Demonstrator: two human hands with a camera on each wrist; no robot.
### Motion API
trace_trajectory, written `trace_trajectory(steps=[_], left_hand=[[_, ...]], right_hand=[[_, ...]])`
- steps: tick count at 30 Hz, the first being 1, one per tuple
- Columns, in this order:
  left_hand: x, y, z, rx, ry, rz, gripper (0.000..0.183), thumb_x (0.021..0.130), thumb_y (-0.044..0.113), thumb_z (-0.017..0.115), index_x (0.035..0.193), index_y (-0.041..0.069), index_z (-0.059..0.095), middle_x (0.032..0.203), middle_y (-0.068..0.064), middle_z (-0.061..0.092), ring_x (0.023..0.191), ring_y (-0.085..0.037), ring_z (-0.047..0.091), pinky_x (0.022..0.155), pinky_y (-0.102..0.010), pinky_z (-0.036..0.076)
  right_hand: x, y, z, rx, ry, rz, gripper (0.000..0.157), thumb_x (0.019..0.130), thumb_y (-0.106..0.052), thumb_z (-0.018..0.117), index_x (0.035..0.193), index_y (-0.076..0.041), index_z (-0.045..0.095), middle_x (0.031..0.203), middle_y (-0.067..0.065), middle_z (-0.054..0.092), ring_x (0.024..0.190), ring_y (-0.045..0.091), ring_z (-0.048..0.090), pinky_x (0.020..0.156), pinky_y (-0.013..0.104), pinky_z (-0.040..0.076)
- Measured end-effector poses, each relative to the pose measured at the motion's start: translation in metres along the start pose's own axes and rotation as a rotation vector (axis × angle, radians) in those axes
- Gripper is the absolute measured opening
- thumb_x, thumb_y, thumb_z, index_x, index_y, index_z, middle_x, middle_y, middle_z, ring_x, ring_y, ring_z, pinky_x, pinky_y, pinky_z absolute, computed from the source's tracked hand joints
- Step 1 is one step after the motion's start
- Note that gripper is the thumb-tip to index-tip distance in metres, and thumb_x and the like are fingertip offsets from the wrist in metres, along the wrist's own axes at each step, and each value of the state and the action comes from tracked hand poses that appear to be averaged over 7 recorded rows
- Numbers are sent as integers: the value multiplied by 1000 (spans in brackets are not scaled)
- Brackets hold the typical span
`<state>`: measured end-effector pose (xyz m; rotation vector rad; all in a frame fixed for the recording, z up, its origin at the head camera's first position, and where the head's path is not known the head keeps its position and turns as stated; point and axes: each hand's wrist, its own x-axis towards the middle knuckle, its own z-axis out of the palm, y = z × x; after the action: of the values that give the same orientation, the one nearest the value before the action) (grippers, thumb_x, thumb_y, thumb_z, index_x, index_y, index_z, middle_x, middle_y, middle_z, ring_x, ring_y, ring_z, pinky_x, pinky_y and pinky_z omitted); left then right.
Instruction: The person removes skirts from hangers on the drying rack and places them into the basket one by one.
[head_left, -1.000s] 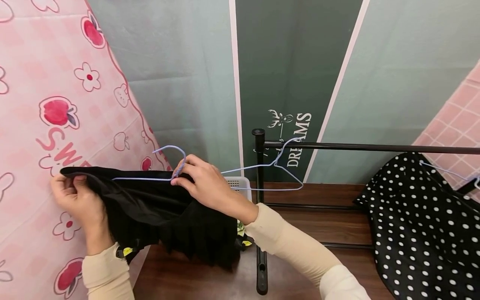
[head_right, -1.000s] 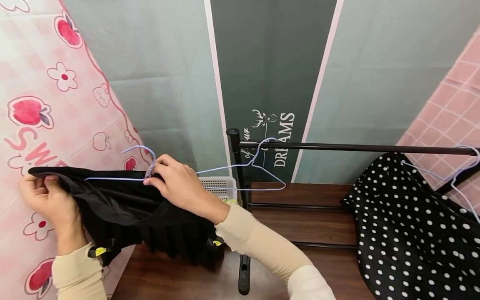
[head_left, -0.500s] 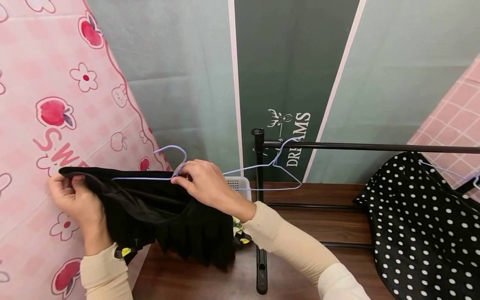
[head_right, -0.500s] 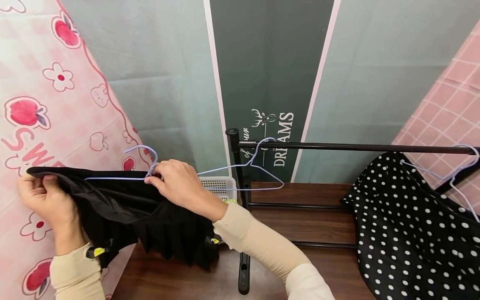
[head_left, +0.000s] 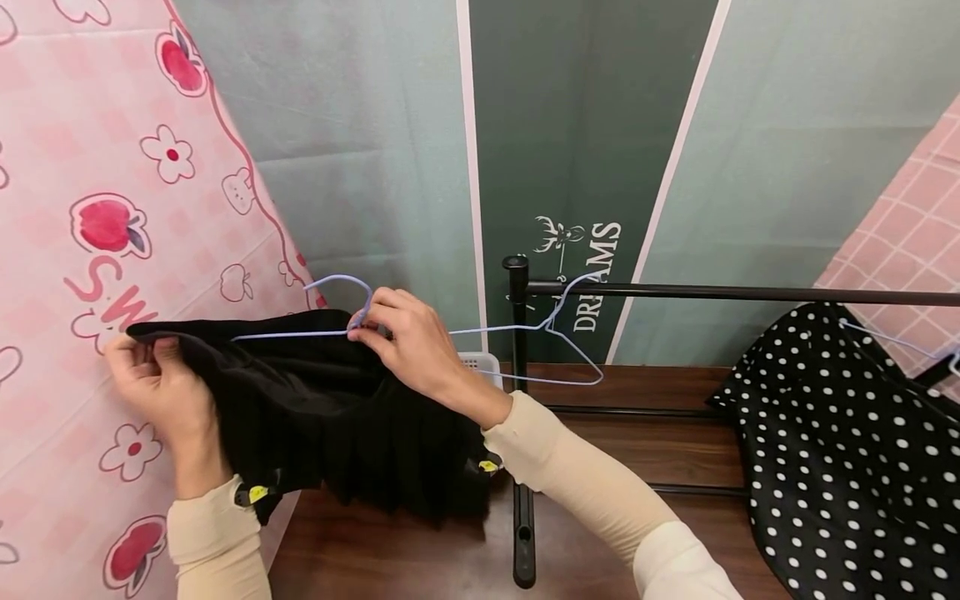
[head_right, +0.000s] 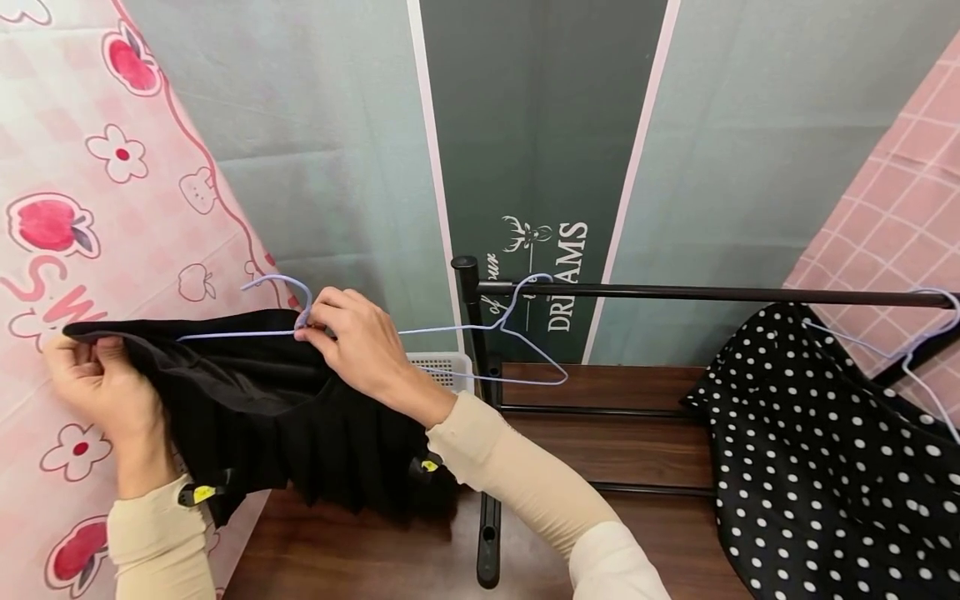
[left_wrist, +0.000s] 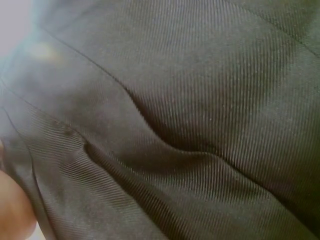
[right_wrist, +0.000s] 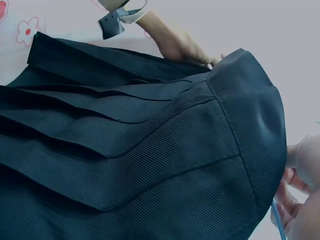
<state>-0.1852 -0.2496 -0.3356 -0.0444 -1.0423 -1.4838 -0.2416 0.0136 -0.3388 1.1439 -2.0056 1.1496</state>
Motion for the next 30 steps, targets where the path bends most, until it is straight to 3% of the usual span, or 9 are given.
trace_trajectory(steps=[6,10,16,23,27,30], left_hand=[[1,-8,-3,3,-15,-25,15,92,-14,70,95,0,66,90,-8,64,85,-17,63,83,-25,49],[0,-13,-6,-3,-48,-15,13,88,-11,77,96,-6,69,98,-8,60,88,-17,63,84,-25,48],[3,-19,-8,7,-71,24,24,82,2,88,95,-11,71,106,-9,51,91,-17,59,85,-26,46],[7,0,5,8,-3,89,38,73,15,93,89,-10,70,102,-11,55,96,-19,59,85,-27,49],[11,7,7,31,39,122,40,72,19,94,87,-10,70,100,-11,55,93,-20,61,83,-27,50],[12,11,7,33,52,129,44,69,23,94,86,-9,69,98,-11,54,92,-20,61,82,-27,50]], right_hand=[[4,7,2,-41,58,-29,9,94,-22,84,92,-14,82,98,-4,73,90,9,70,78,18,52],[3,10,4,-108,72,-31,11,98,-25,80,94,-15,82,98,-5,72,85,7,73,71,21,54],[3,12,7,-197,104,-28,12,98,-29,80,93,-18,82,95,-7,72,78,6,71,63,24,53],[5,3,7,-141,114,36,13,97,-30,81,92,-18,81,94,-8,74,73,1,70,65,19,52],[4,-2,11,-91,79,47,14,98,-30,80,93,-17,80,95,-7,74,71,-1,70,69,18,52],[2,-5,14,-119,51,50,15,98,-32,79,94,-18,80,96,-8,74,75,2,70,67,20,53]])
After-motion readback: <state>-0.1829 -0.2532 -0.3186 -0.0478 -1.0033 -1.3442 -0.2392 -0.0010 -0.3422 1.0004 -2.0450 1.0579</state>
